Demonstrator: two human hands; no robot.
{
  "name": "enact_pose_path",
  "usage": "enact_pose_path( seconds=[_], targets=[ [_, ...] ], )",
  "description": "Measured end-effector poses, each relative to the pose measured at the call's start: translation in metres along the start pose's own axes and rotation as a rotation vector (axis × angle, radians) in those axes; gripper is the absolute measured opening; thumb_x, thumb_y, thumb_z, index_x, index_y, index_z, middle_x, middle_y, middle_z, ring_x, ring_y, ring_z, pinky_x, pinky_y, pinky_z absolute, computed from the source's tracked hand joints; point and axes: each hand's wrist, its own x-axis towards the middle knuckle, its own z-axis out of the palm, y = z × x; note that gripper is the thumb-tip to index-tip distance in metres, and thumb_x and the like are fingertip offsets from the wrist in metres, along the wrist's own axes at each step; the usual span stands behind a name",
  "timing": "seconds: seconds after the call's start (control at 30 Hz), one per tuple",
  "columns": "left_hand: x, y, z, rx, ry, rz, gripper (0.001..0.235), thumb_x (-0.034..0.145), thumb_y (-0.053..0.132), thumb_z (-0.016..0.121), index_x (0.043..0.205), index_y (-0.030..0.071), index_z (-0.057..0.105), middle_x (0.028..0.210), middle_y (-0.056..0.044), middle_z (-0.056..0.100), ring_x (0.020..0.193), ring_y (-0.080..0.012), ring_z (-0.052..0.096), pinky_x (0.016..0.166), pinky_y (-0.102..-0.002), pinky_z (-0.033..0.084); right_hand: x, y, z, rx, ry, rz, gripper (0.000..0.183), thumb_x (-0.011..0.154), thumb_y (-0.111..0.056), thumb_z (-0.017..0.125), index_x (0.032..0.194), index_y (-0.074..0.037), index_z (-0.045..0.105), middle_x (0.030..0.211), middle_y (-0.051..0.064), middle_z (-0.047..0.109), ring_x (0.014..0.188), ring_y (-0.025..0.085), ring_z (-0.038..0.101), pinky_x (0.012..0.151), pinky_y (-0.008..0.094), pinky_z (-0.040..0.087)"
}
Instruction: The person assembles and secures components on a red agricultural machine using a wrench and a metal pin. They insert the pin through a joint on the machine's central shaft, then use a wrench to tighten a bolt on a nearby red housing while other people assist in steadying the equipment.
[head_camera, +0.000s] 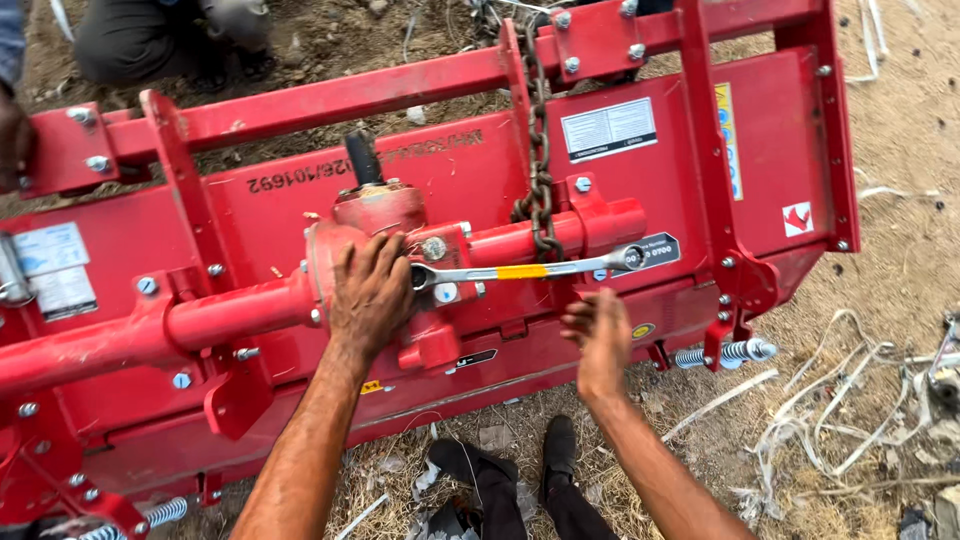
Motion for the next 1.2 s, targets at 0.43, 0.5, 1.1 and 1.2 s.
enact_pose_path(
  seconds=[0.43, 0.5, 1.1, 1.2],
  targets=[
    [0.002, 0.002, -0.002, 0.044, -0.066, -0.051, 0.028, 0.083, 0.027, 0.071, 0.106, 0.012, 0.064, 0.148, -0.010, 0.055, 0.141, -0.0279, 0.046, 0.116, -0.056, 0.030, 0.123, -0.032, -0.006, 0.275, 0.055, -0.375, 0.047, 0.106, -0.050, 0.048, 0.117, -0.005, 0.059, 0.106, 0.014, 0.072, 0.101, 0.023, 0.072, 0.093, 0.035, 0.058],
    [-0.001, 0.004, -0.001, 0.046, -0.069, -0.068, 0.028, 0.084, 0.027, 0.071, 0.107, 0.012, 0.065, 0.148, -0.010, 0.055, 0.142, -0.0279, 0.046, 0.117, -0.056, 0.030, 0.102, -0.025, -0.042, 0.310, 0.138, -0.337, 0.049, 0.107, -0.052, 0.046, 0.118, -0.006, 0.059, 0.109, 0.011, 0.072, 0.106, 0.021, 0.073, 0.098, 0.035, 0.058],
    [0.000, 0.004, 0.009, 0.104, -0.129, -0.077, 0.029, 0.085, 0.029, 0.068, 0.110, 0.015, 0.066, 0.152, -0.008, 0.052, 0.145, -0.0279, 0.041, 0.116, -0.059, 0.028, 0.163, 0.003, -0.037, 0.479, 0.270, -0.215, 0.050, 0.115, -0.053, 0.042, 0.111, -0.007, 0.062, 0.095, 0.005, 0.067, 0.087, 0.017, 0.066, 0.079, 0.031, 0.055],
    [0.013, 0.006, 0.026, 0.099, -0.086, -0.052, 0.032, 0.085, 0.030, 0.068, 0.112, 0.013, 0.066, 0.154, -0.008, 0.051, 0.146, -0.0269, 0.041, 0.117, -0.058, 0.028, 0.193, 0.014, -0.021, 0.603, 0.193, -0.148, 0.057, 0.111, -0.052, 0.037, 0.104, -0.005, 0.068, 0.086, 0.010, 0.071, 0.076, 0.024, 0.070, 0.070, 0.035, 0.058]
  ],
)
